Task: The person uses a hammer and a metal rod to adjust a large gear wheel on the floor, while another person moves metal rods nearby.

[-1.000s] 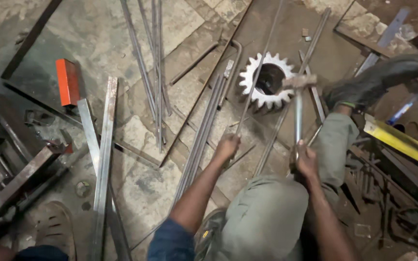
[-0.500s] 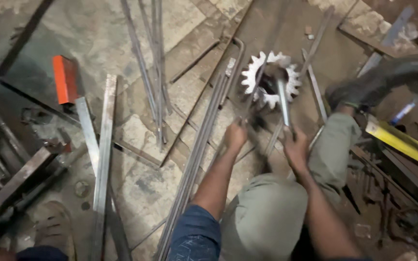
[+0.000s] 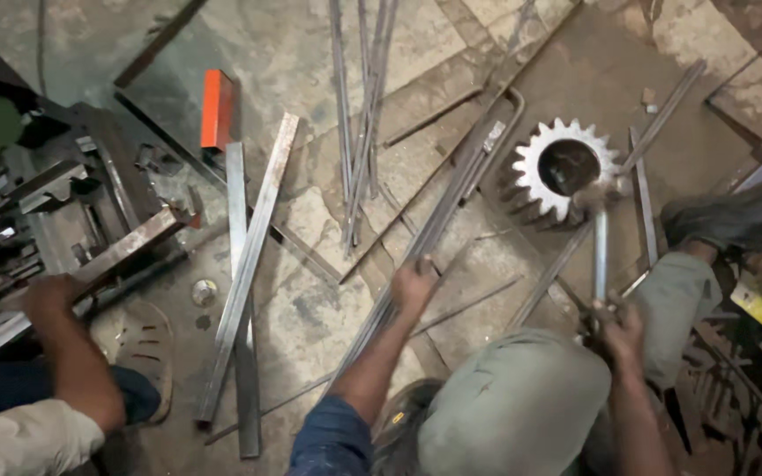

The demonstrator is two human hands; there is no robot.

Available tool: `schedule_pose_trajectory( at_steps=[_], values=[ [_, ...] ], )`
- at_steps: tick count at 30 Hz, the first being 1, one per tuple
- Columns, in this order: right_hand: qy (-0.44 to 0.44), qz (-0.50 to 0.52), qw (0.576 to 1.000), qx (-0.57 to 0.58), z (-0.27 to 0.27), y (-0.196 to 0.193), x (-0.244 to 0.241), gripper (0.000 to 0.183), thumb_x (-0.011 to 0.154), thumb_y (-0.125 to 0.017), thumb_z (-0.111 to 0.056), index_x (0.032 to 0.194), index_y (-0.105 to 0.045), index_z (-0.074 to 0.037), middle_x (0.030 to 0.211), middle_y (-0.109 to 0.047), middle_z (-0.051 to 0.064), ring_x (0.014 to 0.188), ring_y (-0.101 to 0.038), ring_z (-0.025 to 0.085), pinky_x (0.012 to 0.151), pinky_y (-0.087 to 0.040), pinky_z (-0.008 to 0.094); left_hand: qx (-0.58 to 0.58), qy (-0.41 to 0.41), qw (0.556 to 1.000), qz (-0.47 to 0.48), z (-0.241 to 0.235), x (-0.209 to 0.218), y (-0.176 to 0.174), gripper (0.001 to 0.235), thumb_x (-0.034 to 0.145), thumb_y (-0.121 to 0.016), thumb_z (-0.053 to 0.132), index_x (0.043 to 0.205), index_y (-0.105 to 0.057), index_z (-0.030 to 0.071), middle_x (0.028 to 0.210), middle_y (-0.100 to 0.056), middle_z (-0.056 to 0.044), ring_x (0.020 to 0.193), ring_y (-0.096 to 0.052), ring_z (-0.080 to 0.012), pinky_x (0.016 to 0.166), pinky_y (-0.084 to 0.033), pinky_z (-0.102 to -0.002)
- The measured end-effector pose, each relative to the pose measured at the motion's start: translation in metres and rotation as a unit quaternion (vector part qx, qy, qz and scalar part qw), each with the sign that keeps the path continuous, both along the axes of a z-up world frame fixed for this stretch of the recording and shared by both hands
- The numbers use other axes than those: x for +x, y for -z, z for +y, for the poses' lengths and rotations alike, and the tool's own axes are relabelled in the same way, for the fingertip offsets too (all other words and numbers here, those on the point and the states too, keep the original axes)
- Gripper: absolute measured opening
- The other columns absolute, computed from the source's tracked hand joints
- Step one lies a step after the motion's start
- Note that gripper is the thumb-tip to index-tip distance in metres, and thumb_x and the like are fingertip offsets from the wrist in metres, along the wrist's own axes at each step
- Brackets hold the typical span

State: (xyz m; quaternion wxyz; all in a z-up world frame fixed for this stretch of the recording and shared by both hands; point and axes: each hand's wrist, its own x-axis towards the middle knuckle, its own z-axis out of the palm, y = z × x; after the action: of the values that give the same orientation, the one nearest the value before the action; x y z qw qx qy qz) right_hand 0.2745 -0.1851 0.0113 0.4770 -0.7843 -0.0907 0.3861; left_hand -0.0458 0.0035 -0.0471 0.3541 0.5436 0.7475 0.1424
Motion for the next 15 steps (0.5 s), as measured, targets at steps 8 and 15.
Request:
schedule_pose_trajectory(
  at_steps=[8, 15],
  values=[
    [0.073, 0.157, 0.984, 0.039, -0.023, -0.019, 0.001, 0.025, 0.099, -0.066, -0.024, 0.111, -0.059, -0.003, 0.079, -0.061, 0.006, 0.061, -0.056, 0.018, 0.053, -0.045, 0.032, 0.162, -0.029, 0.983, 0.076, 0.099, -0.095, 0.023, 0.036, 0.095, -0.060, 0.041, 0.101, -0.074, 0.008, 0.083, -0.070, -0.025, 0.080, -0.069, -0.0478, 0.074, -0.053, -0.058],
    [-0.011, 0.266, 0.963, 0.040, -0.025, 0.018, 0.034, 0.019, 0.095, -0.069, -0.023, 0.099, -0.054, -0.012, 0.067, -0.044, -0.003, 0.054, -0.041, 0.012, 0.050, -0.035, 0.029, 0.274, -0.023, 0.952, 0.137, 0.186, -0.120, -0.015, 0.065, 0.064, -0.068, 0.022, 0.126, -0.068, 0.005, 0.117, -0.069, -0.027, 0.102, -0.065, -0.0519, 0.078, -0.052, -0.069]
  ],
)
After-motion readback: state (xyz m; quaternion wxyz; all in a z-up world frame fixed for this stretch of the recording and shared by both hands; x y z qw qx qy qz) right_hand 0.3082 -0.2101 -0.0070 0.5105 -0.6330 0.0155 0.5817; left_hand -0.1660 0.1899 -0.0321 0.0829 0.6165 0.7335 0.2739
